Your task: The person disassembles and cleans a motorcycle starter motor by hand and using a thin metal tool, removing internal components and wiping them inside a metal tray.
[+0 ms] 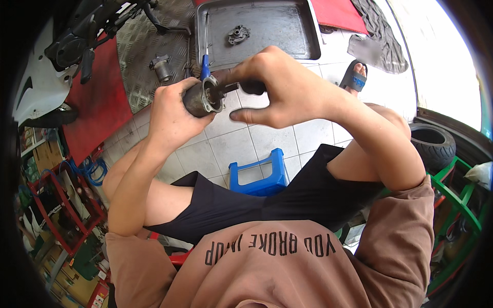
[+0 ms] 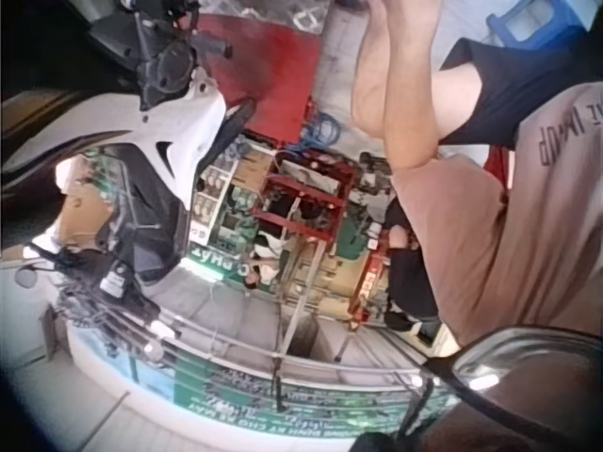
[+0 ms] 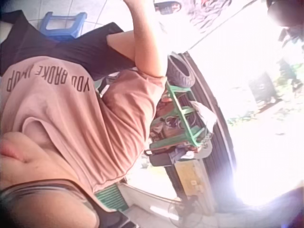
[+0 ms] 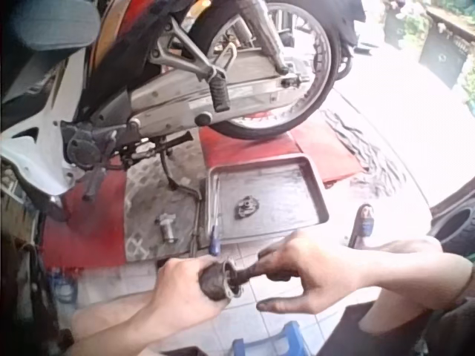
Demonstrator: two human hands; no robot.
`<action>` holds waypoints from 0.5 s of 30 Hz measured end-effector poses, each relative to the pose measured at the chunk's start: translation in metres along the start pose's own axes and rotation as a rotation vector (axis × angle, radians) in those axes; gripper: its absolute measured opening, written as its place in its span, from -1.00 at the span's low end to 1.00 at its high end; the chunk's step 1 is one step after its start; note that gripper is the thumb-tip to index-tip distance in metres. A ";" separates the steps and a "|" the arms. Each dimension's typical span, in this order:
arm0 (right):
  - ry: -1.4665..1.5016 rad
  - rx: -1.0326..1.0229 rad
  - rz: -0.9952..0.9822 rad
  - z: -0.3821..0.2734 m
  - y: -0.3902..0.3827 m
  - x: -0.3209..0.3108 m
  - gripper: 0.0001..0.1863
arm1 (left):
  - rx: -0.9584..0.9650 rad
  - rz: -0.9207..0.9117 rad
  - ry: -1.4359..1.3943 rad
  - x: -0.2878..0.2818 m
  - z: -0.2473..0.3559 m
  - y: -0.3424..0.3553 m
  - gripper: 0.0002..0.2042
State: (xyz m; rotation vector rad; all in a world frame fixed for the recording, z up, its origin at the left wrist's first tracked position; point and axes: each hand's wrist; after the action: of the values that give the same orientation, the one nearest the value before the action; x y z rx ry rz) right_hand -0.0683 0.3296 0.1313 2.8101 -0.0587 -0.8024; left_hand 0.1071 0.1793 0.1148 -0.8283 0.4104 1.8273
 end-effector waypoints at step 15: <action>-0.839 0.621 -0.173 0.254 0.060 0.027 -0.26 | -0.098 -0.010 0.236 -0.048 -0.042 -0.037 -0.69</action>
State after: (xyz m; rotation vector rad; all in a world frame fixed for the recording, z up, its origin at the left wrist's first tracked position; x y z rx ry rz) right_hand -0.1777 0.2187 -0.0797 2.7536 -0.2300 -2.2821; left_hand 0.1663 0.1353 0.1226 -1.1179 0.4674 1.7569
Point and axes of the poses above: each hand's wrist, its own y-axis towards the middle knuckle, its own x-axis out of the palm, z = x × y, and after that the axes turned 3 degrees about -y, right-handed
